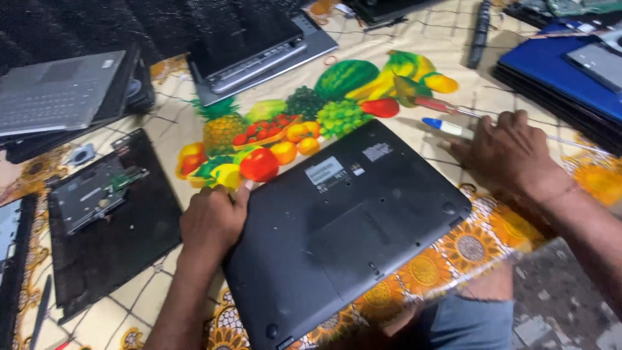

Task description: The person uses a screwdriver to remove screws from the bottom of a laptop and then opens it to inspect the internal components. They handle multiple laptops, opening and closing them, and use a screwdriver to work on the internal parts of a disassembled laptop.

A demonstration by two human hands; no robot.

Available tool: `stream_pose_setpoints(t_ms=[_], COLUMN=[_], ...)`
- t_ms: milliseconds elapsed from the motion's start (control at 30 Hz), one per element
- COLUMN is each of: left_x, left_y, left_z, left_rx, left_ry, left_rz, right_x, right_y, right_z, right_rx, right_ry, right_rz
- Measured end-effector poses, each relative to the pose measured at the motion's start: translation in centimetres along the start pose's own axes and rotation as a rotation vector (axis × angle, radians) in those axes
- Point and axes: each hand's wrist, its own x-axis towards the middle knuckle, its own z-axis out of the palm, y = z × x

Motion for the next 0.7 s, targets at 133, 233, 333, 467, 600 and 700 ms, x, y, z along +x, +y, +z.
stream_pose_setpoints(t_ms=[133, 233, 333, 467, 600, 700], left_x=[0.0, -0.1, 0.0, 0.5, 1.1, 0.6], left_y=[0.1, 0.0, -0.8, -0.7, 0.0, 0.0], left_z=[-0.1, 0.1, 0.9, 0.4, -2.0, -2.7], left_rx=[0.077, 0.169, 0.207, 0.101, -0.05, -0.093], left_ry=[-0.114, -0.138, -0.129, -0.161, -0.292, -0.318], left_rz=[-0.073, -0.095, -0.065, -0.094, -0.185, -0.168], right_x=[-1.9, -4.5, -5.1, -4.4, -4.2, -4.8], right_y=[0.1, -0.1, 0.0, 0.9, 1.0, 1.4], right_z=[0.6, 1.6, 2.7, 5.2, 7.2, 8.6], right_rx=[-0.086, 0.089, 0.173, 0.107, 0.077, -0.081], right_ry=[0.286, 0.192, 0.006, 0.165, 0.279, 0.462], right_rz=[-0.18, -0.385, -0.51, -0.748, -0.727, -0.762])
